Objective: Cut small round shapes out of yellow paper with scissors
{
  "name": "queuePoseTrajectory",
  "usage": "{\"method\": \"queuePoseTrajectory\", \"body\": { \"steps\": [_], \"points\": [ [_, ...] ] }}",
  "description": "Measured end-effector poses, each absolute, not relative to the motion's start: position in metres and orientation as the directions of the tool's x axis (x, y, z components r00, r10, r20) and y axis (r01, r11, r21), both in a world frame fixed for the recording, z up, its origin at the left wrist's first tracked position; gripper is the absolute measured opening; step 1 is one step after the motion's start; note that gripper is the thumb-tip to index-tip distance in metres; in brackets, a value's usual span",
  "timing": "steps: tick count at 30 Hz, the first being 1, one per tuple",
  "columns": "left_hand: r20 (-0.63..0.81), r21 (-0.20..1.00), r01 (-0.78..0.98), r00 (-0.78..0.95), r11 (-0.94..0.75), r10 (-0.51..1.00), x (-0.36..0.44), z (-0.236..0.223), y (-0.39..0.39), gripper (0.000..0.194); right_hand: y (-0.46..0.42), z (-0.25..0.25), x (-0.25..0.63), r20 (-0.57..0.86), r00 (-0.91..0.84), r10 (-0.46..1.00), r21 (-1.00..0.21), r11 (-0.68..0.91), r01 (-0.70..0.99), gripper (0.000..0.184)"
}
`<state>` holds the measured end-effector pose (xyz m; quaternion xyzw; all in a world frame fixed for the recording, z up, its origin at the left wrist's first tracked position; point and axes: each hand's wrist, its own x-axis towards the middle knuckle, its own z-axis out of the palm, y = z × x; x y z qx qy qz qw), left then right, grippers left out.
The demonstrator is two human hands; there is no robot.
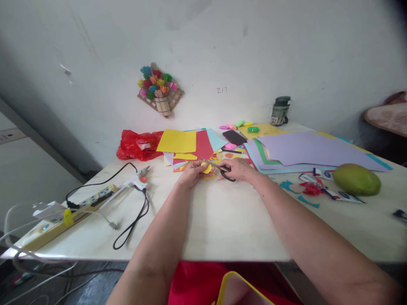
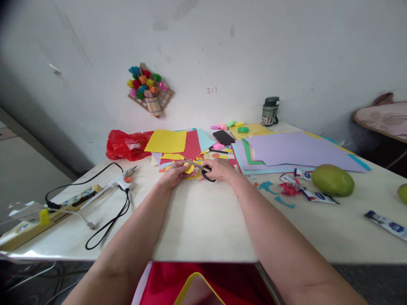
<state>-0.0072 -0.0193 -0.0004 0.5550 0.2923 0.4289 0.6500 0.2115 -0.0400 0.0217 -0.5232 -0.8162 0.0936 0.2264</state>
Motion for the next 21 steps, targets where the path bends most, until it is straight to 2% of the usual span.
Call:
{"method": "queuePoseTrajectory", "body": {
  "steps": [14, 21],
  "points": [
    [0.089, 0.969, -0.246, 0.388, 0.011, 0.917, -0.0061, -0.0024, -0.0179, 0.034, -0.0432, 0.0247, 0.2108, 0.256, -0.337, 0.906, -0.394, 0.416, 0.82, 0.036],
    [0.074, 0.977, -0.213, 0.401, 0.014, 0.913, -0.0052, 0.0034, -0.0233, 0.04, -0.0446, 0.0223, 0.2112, 0.291, -0.342, 0.894, -0.376, 0.435, 0.818, 0.035]
  ]
}}
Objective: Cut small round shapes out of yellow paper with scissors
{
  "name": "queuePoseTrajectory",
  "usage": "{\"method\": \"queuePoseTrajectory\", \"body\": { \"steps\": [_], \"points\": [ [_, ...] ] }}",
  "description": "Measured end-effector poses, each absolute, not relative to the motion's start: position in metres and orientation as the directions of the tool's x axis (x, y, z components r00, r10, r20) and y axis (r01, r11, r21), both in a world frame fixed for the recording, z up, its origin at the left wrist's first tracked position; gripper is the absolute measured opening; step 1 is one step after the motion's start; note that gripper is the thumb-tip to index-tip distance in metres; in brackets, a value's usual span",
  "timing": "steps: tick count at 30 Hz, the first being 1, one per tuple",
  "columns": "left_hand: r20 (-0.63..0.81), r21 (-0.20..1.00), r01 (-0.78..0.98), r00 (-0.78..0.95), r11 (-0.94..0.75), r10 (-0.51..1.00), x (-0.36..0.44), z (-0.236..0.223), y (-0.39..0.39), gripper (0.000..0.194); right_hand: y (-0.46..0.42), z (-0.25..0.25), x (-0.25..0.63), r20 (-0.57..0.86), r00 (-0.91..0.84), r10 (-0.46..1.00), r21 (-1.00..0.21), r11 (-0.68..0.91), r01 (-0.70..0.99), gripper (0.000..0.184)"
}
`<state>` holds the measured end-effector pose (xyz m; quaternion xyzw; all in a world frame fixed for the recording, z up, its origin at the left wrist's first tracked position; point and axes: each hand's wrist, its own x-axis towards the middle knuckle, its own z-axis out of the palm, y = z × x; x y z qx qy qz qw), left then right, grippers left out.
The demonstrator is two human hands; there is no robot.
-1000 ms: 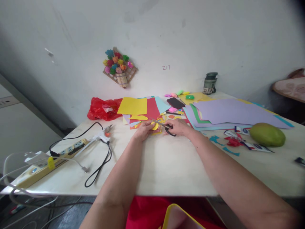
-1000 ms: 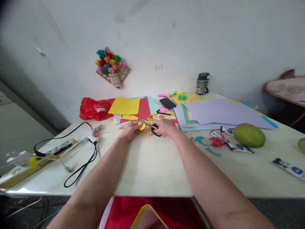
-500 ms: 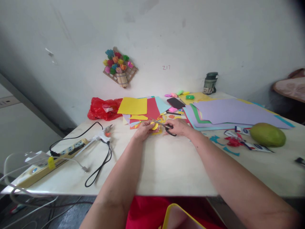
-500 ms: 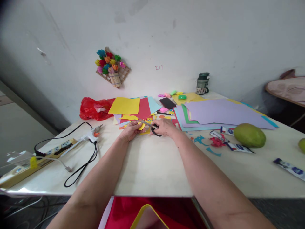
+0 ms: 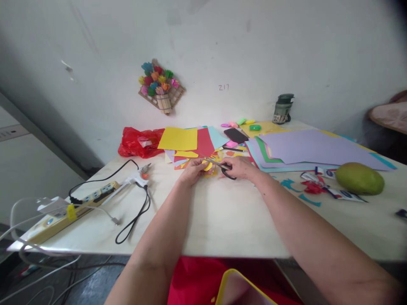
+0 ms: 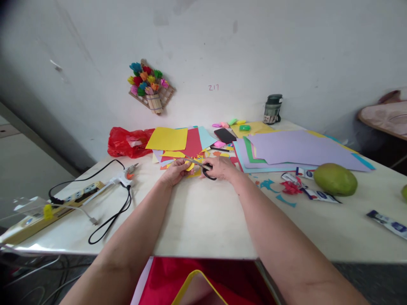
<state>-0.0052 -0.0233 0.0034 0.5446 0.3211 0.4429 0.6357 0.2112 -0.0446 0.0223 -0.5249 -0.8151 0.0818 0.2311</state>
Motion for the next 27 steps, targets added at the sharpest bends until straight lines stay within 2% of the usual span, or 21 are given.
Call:
{"method": "queuePoseTrajectory", "body": {
  "steps": [8, 27],
  "points": [
    [0.075, 0.979, -0.203, 0.404, 0.009, 0.912, -0.0051, 0.0059, -0.0257, 0.043, -0.0423, 0.0208, 0.2118, 0.291, -0.347, 0.892, -0.385, 0.441, 0.811, 0.036],
    [0.092, 0.968, -0.252, 0.408, 0.016, 0.908, -0.0034, 0.0058, -0.0254, 0.036, -0.0404, 0.0214, 0.2114, 0.264, -0.338, 0.903, -0.405, 0.422, 0.811, 0.035]
  ]
}}
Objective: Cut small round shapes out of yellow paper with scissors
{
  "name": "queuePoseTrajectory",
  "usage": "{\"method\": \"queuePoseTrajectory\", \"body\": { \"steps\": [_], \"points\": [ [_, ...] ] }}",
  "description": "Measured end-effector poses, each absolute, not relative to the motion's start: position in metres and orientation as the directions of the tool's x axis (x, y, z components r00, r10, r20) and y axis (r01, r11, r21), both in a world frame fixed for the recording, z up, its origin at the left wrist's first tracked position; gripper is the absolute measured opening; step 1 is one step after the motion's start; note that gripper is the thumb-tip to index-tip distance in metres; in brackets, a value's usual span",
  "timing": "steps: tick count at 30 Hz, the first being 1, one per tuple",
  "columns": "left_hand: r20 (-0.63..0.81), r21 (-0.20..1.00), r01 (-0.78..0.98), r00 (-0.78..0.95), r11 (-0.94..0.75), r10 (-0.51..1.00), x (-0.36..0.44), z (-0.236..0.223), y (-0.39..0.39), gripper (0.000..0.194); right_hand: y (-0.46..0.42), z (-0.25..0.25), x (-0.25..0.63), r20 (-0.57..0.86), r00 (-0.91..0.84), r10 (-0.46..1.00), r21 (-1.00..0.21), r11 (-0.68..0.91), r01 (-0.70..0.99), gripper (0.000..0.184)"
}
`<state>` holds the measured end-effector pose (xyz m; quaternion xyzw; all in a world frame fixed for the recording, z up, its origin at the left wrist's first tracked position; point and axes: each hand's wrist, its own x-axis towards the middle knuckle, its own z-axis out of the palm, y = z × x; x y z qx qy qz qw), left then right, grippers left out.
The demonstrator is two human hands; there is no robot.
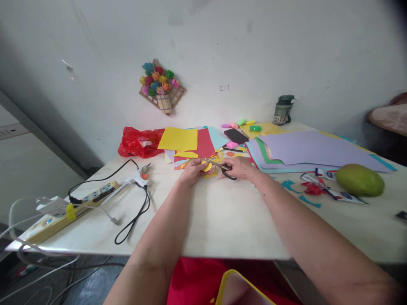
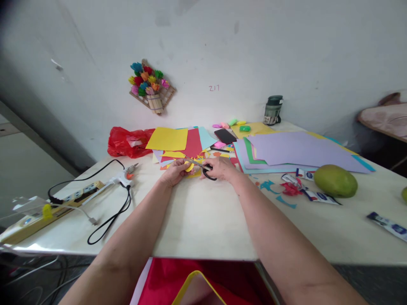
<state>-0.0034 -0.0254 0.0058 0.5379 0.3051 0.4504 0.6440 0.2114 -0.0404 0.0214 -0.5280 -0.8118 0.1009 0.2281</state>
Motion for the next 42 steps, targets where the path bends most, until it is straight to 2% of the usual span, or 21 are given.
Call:
{"method": "queuePoseTrajectory", "body": {
  "steps": [9, 20, 30, 42],
  "points": [
    [0.116, 0.965, -0.261, 0.434, 0.002, 0.893, -0.006, 0.002, -0.022, 0.033, -0.039, 0.021, 0.213, 0.289, -0.351, 0.891, -0.408, 0.446, 0.796, 0.033],
    [0.087, 0.959, -0.282, 0.382, 0.026, 0.92, -0.004, 0.003, -0.022, 0.027, -0.039, 0.02, 0.214, 0.27, -0.338, 0.902, -0.403, 0.425, 0.811, 0.031],
    [0.1, 0.978, -0.207, 0.429, -0.011, 0.897, -0.008, -0.004, -0.017, 0.031, -0.041, 0.02, 0.213, 0.296, -0.356, 0.886, -0.383, 0.452, 0.806, 0.031],
    [0.102, 0.975, -0.222, 0.421, -0.007, 0.901, -0.006, 0.002, -0.022, 0.034, -0.038, 0.02, 0.212, 0.27, -0.343, 0.9, -0.403, 0.429, 0.808, 0.034]
  ]
}}
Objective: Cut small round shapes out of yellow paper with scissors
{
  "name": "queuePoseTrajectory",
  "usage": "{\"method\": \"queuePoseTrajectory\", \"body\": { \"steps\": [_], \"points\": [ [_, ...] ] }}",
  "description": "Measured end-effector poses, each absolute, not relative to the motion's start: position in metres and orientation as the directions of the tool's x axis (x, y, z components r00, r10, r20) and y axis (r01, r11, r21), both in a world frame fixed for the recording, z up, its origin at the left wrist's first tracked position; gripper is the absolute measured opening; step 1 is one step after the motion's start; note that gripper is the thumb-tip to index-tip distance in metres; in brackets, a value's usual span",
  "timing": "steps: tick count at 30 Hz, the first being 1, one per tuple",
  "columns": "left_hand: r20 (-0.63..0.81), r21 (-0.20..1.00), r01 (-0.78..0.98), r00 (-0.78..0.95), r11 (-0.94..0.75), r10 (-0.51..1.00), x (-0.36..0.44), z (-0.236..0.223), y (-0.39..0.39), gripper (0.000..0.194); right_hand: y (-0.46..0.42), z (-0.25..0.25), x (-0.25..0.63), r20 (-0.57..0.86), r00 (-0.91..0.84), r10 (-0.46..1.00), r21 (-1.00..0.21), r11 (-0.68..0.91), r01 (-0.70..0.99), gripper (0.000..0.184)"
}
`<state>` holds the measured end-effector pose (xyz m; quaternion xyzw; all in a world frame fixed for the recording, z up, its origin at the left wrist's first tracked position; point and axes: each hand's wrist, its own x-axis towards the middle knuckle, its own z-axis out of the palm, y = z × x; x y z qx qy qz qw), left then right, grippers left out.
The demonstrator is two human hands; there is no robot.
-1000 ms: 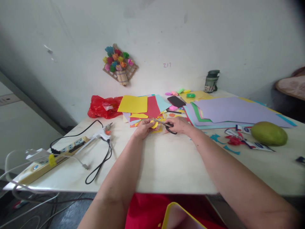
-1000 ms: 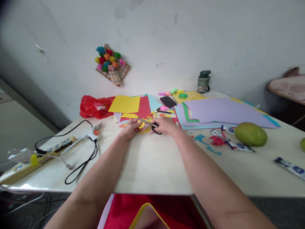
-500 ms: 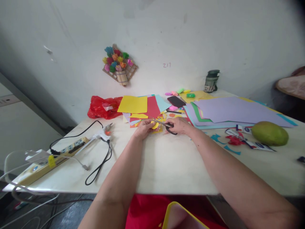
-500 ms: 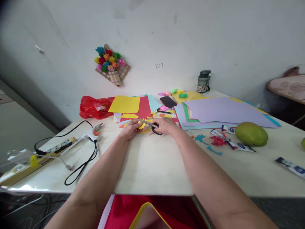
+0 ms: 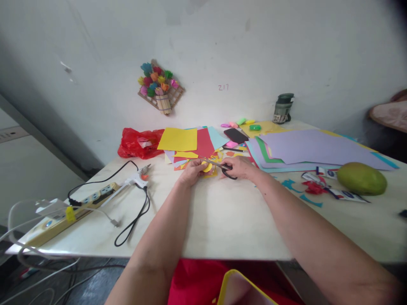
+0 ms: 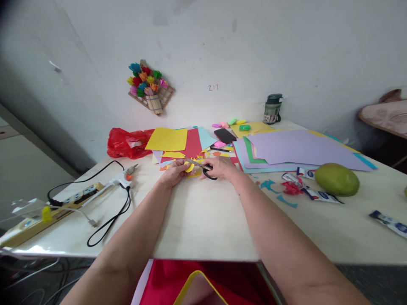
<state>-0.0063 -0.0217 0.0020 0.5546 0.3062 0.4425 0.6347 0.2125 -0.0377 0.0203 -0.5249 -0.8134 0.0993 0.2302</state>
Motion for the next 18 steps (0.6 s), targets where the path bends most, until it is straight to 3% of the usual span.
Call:
{"method": "queuePoseTrajectory", "body": {
  "steps": [18],
  "points": [
    [0.088, 0.981, -0.193, 0.447, -0.001, 0.89, -0.0075, 0.0015, -0.0214, 0.032, -0.0386, 0.0181, 0.2136, 0.297, -0.368, 0.881, -0.401, 0.465, 0.79, 0.037]
  ]
}}
